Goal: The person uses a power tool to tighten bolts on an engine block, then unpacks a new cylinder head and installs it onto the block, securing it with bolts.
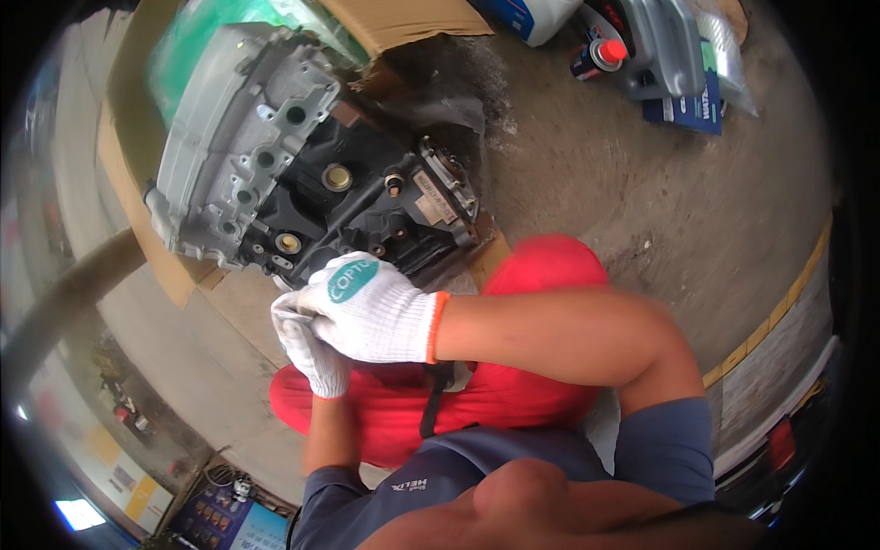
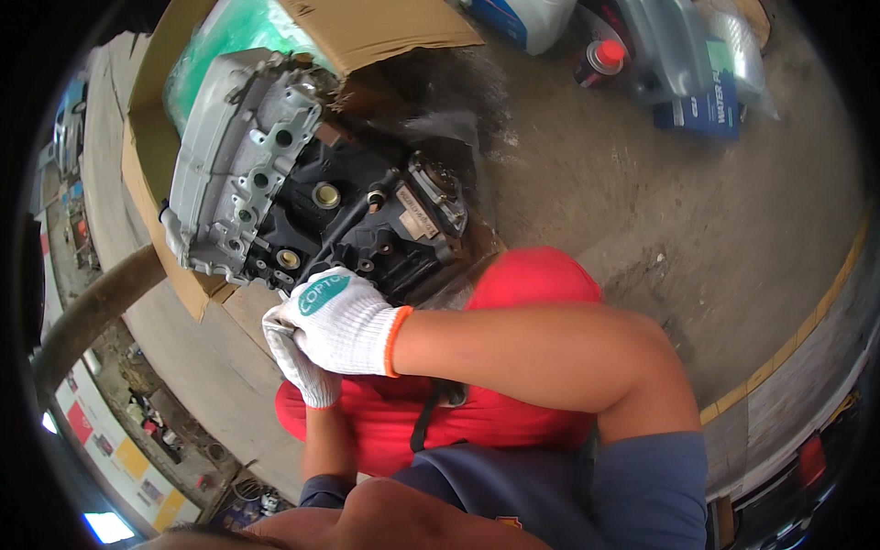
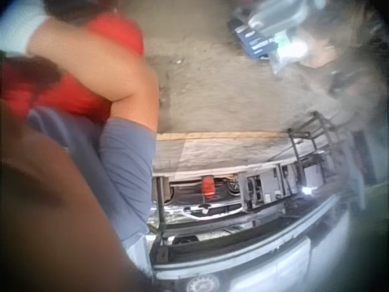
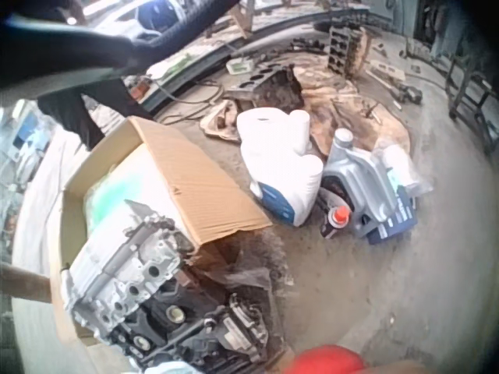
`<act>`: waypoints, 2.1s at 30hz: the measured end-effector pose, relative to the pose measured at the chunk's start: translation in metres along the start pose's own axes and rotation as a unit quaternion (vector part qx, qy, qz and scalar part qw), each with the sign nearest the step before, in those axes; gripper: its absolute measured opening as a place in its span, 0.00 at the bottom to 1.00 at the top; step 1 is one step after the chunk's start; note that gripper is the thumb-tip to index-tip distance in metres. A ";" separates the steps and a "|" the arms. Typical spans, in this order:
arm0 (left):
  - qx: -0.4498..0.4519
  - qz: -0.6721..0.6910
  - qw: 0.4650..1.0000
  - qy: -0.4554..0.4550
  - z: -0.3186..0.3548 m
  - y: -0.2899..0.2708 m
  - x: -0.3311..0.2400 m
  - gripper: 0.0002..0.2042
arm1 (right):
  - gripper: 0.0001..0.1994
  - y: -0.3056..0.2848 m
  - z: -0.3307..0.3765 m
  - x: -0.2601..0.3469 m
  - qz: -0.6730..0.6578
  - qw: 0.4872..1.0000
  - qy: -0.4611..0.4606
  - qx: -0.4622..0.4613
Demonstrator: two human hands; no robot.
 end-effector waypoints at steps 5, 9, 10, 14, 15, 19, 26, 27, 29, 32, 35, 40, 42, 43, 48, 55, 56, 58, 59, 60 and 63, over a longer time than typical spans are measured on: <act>-0.180 -0.147 0.966 0.114 -0.016 -0.011 -0.001 0.08 | 0.13 0.008 -0.010 -0.011 0.102 0.985 0.091 0.101; -0.315 -0.261 0.910 0.070 -0.027 -0.022 0.018 0.13 | 0.13 0.070 0.035 -0.016 0.229 0.935 -0.022 0.268; -0.285 -0.325 0.898 0.085 -0.030 -0.018 0.013 0.14 | 0.14 0.068 0.052 -0.008 0.234 0.891 -0.060 0.384; -0.254 -0.348 0.899 0.081 -0.032 -0.004 0.015 0.13 | 0.18 0.054 0.096 0.029 0.193 0.838 -0.100 0.501; -0.248 -0.354 0.897 0.092 -0.031 -0.006 0.019 0.12 | 0.18 0.045 0.104 0.039 0.192 0.830 -0.134 0.505; -0.223 -0.395 0.884 0.109 -0.032 0.007 0.016 0.12 | 0.18 0.021 0.120 0.062 0.183 0.827 -0.179 0.501; -0.198 -0.364 0.903 0.114 -0.035 0.007 0.022 0.11 | 0.18 0.006 0.125 0.056 0.169 0.838 -0.179 0.487; -0.197 -0.360 0.905 0.113 -0.035 0.007 0.022 0.11 | 0.18 0.004 0.126 0.055 0.168 0.841 -0.177 0.482; -0.196 -0.353 0.908 0.111 -0.035 0.008 0.019 0.10 | 0.18 0.005 0.125 0.051 0.167 0.845 -0.173 0.477; -0.183 -0.339 0.917 0.106 -0.034 0.003 0.022 0.09 | 0.18 0.006 0.124 0.047 0.163 0.856 -0.164 0.462; -0.173 -0.338 0.919 0.110 -0.033 -0.003 0.025 0.09 | 0.17 0.007 0.119 0.040 0.187 0.858 -0.151 0.454; -0.171 -0.338 0.918 0.114 -0.030 -0.005 0.025 0.09 | 0.15 0.007 0.114 0.031 0.207 0.853 -0.147 0.457; -0.168 -0.328 0.923 0.111 -0.030 -0.005 0.026 0.09 | 0.15 0.007 0.114 0.029 0.227 0.842 -0.141 0.468; -0.165 -0.327 0.924 0.114 -0.031 -0.004 0.026 0.09 | 0.20 0.015 0.117 0.027 0.232 0.815 -0.135 0.514; -0.160 -0.319 0.927 0.120 -0.032 0.003 0.026 0.08 | 0.20 0.016 0.122 0.031 0.225 0.823 -0.136 0.503; -0.145 -0.358 0.914 0.124 -0.033 0.005 0.022 0.07 | 0.13 0.006 0.125 0.036 0.198 0.871 -0.130 0.430; -0.141 -0.357 0.915 0.124 -0.033 0.004 0.023 0.07 | 0.13 0.004 0.126 0.035 0.207 0.872 -0.128 0.425; -0.145 -0.342 0.918 0.136 -0.035 0.006 0.024 0.07 | 0.12 0.002 0.127 0.034 0.224 0.872 -0.123 0.417; -0.148 -0.334 0.920 0.141 -0.036 0.006 0.024 0.07 | 0.12 0.003 0.127 0.035 0.226 0.869 -0.121 0.422; -0.145 -0.329 0.923 0.138 -0.035 0.005 0.024 0.07 | 0.12 0.004 0.126 0.035 0.228 0.866 -0.119 0.428; -0.142 -0.320 0.927 0.134 -0.034 0.006 0.024 0.07 | 0.12 0.007 0.126 0.037 0.238 0.866 -0.120 0.423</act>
Point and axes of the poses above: each hand's wrist, its own z-axis away from the middle knuckle, its own y-axis out of the palm, x = y × z, the point moved 7 cm from there along -z, towards the middle knuckle, and after that the axes turned 2 degrees about -x, right-handed, at the moved point
